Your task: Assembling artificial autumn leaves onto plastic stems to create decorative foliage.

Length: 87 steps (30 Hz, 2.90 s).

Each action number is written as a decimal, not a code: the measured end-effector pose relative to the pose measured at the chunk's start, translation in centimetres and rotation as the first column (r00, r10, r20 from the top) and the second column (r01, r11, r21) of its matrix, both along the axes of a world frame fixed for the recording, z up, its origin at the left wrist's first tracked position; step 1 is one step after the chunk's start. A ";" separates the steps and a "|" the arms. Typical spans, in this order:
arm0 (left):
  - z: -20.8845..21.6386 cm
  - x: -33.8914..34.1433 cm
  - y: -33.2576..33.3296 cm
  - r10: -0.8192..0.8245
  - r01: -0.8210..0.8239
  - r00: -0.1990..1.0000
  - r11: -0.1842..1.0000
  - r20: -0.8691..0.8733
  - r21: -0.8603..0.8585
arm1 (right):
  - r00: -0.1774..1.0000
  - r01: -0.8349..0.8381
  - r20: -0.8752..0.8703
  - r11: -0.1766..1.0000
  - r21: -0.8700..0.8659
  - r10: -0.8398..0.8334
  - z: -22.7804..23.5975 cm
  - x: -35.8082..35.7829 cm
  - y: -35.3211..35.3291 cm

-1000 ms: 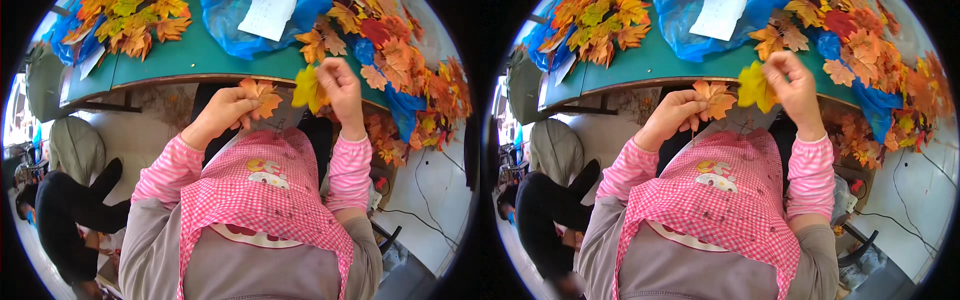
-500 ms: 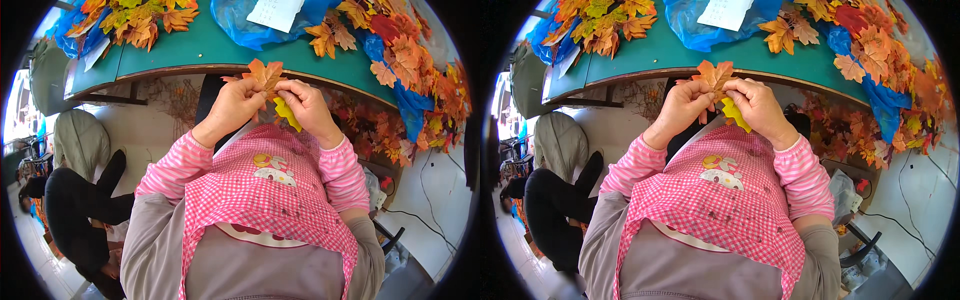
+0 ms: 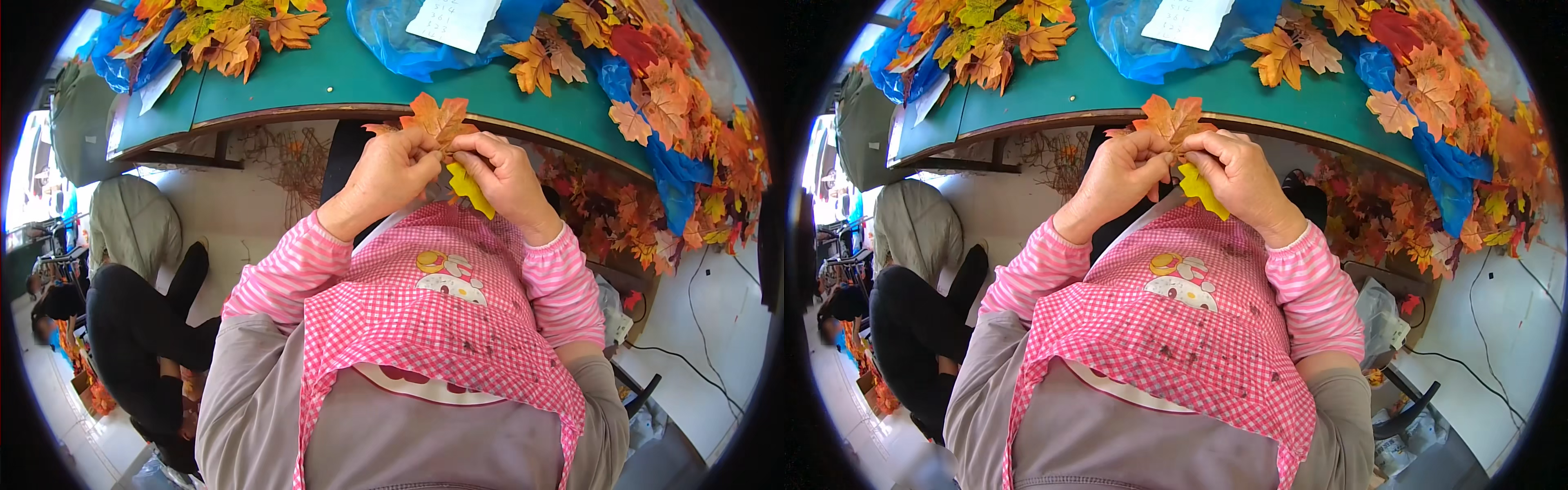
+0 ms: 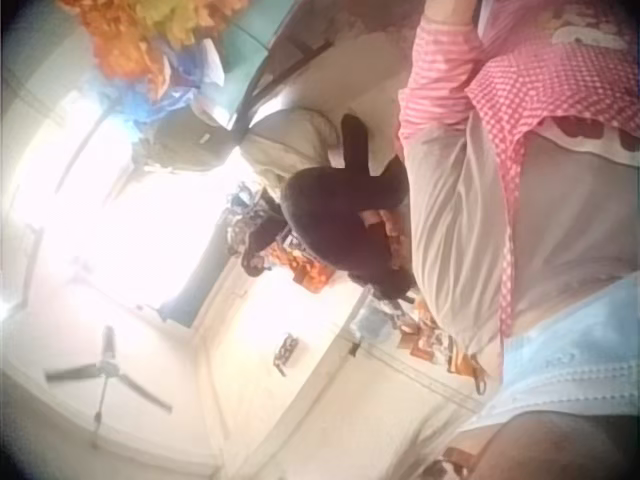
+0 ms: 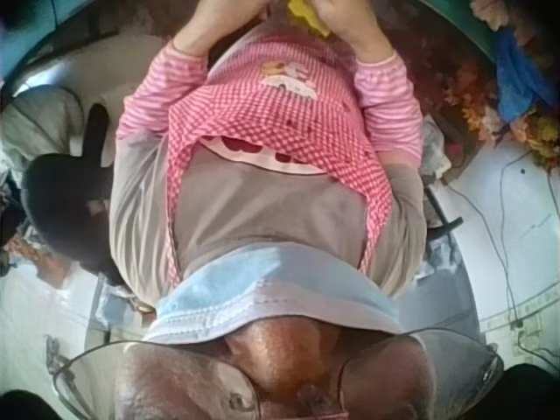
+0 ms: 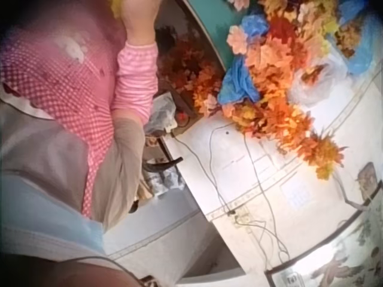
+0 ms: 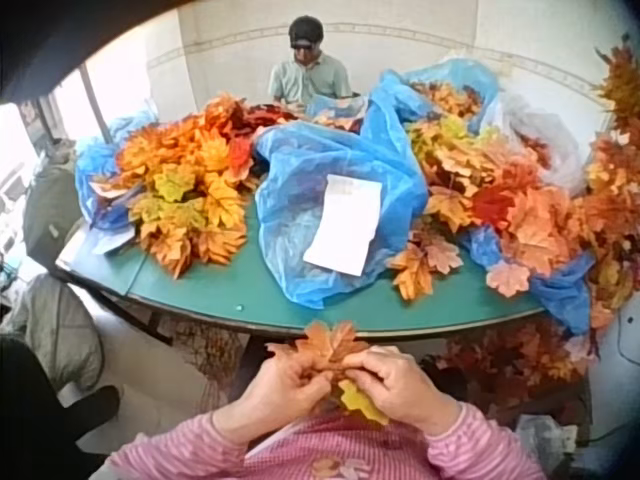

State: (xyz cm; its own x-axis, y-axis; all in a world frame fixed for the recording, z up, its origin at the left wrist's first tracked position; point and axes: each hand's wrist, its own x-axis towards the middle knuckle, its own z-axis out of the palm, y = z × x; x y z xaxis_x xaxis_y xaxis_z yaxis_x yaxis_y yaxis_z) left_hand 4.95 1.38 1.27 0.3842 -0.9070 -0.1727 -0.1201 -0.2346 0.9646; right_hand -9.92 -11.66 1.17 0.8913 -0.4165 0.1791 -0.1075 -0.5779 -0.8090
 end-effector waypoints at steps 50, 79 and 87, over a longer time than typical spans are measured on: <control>-0.1 1.2 2.5 -0.030 0.030 0.996 1.000 0.085 0.004 | 0.949 0.229 0.248 0.967 -0.115 -0.196 0.5 -0.3 1.9; 0.9 -0.4 0.7 0.035 0.018 0.960 0.982 0.277 -0.186 | 0.669 0.693 0.035 0.641 0.330 -0.742 0.1 2.7 -15.0; 1.2 0.2 1.3 0.071 -0.041 0.968 0.991 0.241 -0.128 | 0.746 0.529 0.087 0.668 0.523 -0.660 2.0 0.3 -16.3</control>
